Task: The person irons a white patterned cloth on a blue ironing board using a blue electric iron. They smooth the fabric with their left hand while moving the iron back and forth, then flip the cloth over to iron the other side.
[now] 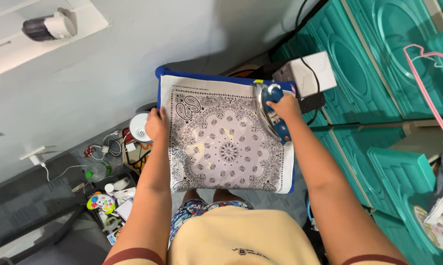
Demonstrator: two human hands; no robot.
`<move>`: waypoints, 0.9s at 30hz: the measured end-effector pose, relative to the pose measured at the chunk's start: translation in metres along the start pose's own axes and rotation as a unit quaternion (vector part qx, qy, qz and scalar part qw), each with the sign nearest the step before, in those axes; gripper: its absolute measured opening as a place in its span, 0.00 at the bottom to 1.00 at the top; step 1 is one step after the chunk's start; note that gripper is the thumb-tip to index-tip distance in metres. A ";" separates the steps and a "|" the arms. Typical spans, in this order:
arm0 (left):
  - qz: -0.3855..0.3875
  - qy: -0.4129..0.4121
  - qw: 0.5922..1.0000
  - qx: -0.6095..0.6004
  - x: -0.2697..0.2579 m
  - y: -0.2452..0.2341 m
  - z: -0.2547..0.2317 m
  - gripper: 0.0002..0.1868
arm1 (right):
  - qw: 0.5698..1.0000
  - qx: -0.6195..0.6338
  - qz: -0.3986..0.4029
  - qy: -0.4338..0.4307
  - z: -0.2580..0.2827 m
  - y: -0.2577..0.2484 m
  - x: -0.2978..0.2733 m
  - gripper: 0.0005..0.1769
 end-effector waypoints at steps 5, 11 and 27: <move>0.041 0.024 0.999 0.002 0.003 -0.010 -0.001 0.23 | 1.000 0.026 -0.001 0.012 -0.018 0.004 -0.040 0.32; 0.063 0.047 0.995 -0.063 0.010 -0.001 0.016 0.22 | 0.998 0.057 0.016 0.036 0.001 0.009 -0.090 0.29; 0.115 0.061 0.986 -0.104 -0.010 -0.009 0.056 0.18 | 0.997 0.034 0.064 0.009 0.120 0.040 -0.142 0.23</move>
Point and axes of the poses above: each hand's wrist, its own x-axis towards the middle knuckle, its own y-axis out of the palm, z = x × y, the point moved 7 cm from there along x, towards the middle knuckle, and after that the axes turned 8 degrees about -x, right-handed, at the moved point
